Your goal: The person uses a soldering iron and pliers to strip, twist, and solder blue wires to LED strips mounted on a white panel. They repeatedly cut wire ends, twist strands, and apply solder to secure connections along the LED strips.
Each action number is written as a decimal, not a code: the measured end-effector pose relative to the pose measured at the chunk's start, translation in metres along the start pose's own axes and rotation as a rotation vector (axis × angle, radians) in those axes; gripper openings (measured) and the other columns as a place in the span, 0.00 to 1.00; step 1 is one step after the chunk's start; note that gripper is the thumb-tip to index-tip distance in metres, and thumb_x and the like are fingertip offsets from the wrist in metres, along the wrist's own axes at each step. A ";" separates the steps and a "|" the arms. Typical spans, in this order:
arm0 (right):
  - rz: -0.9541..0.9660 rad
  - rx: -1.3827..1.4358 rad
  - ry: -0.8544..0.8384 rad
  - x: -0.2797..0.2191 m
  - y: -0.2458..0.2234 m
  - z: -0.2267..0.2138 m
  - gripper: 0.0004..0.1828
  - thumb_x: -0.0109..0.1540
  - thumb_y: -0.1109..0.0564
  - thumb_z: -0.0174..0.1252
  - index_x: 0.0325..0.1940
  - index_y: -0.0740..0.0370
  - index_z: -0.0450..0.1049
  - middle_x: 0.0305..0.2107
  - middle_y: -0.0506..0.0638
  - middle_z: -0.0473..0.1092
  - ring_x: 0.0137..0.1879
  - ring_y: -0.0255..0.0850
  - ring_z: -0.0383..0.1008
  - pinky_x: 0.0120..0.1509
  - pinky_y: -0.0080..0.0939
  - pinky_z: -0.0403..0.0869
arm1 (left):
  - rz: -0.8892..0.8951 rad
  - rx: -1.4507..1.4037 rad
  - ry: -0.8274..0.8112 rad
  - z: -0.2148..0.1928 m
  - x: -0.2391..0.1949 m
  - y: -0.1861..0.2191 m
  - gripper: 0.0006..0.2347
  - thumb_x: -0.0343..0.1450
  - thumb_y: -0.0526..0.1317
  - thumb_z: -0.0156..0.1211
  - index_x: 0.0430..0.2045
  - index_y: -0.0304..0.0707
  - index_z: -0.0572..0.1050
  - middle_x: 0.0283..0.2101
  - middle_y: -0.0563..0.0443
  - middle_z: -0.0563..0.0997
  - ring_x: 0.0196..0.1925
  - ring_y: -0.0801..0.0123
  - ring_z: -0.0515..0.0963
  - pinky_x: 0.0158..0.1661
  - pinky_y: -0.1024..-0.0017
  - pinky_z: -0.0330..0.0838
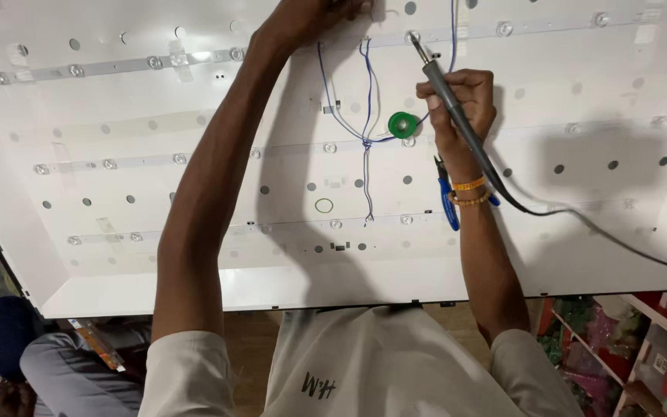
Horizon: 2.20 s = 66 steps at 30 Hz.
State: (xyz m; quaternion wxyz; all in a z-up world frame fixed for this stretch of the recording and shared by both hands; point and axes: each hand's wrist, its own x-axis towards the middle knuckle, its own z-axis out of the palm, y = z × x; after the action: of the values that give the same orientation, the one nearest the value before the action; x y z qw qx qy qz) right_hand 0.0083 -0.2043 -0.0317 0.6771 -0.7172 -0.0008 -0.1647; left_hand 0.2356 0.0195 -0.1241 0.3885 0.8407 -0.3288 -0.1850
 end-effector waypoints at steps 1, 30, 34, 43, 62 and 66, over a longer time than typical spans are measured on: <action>-0.014 -0.019 -0.005 0.003 0.004 0.001 0.12 0.72 0.58 0.60 0.53 0.65 0.65 0.41 0.55 0.78 0.48 0.38 0.82 0.57 0.37 0.83 | -0.002 0.004 -0.003 0.000 0.001 -0.002 0.07 0.79 0.42 0.60 0.41 0.39 0.80 0.34 0.51 0.82 0.34 0.68 0.83 0.37 0.66 0.78; 0.011 -0.244 -0.125 0.012 0.022 0.008 0.11 0.70 0.65 0.66 0.54 0.70 0.74 0.45 0.56 0.77 0.44 0.33 0.79 0.43 0.29 0.79 | 0.292 -0.125 -0.072 0.007 -0.002 0.005 0.08 0.82 0.41 0.55 0.43 0.39 0.79 0.39 0.51 0.84 0.38 0.66 0.84 0.42 0.66 0.78; -0.018 -0.299 -0.132 0.013 0.021 0.009 0.11 0.69 0.66 0.67 0.54 0.70 0.75 0.46 0.56 0.76 0.47 0.36 0.80 0.50 0.33 0.82 | 0.169 -0.064 -0.091 0.009 0.000 0.005 0.09 0.80 0.43 0.55 0.43 0.40 0.79 0.35 0.50 0.84 0.34 0.66 0.83 0.38 0.65 0.78; -0.013 -0.272 -0.134 0.014 0.031 0.009 0.12 0.67 0.67 0.68 0.53 0.69 0.75 0.43 0.56 0.76 0.40 0.33 0.77 0.37 0.28 0.76 | 0.321 -0.136 -0.064 0.010 -0.001 -0.001 0.08 0.83 0.40 0.55 0.44 0.37 0.79 0.38 0.49 0.84 0.37 0.66 0.84 0.39 0.67 0.78; -0.113 -0.314 -0.162 0.015 0.026 0.008 0.14 0.65 0.70 0.67 0.52 0.63 0.76 0.46 0.55 0.74 0.45 0.35 0.78 0.44 0.32 0.80 | 0.382 -0.096 -0.028 0.011 0.000 -0.002 0.07 0.82 0.39 0.56 0.45 0.37 0.78 0.37 0.49 0.84 0.36 0.67 0.84 0.39 0.68 0.79; -0.065 -0.245 -0.120 0.014 0.032 0.006 0.11 0.67 0.68 0.66 0.52 0.66 0.74 0.45 0.55 0.75 0.40 0.31 0.77 0.40 0.28 0.77 | 0.360 -0.086 -0.054 0.010 -0.002 -0.001 0.06 0.82 0.39 0.56 0.44 0.36 0.78 0.36 0.48 0.83 0.35 0.66 0.83 0.38 0.67 0.79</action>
State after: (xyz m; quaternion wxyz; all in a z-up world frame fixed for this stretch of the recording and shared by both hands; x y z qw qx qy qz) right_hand 0.0303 -0.2045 -0.0601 0.5774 -0.8028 -0.0442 -0.1422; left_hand 0.2292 0.0161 -0.1306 0.4420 0.7457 -0.4758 -0.1489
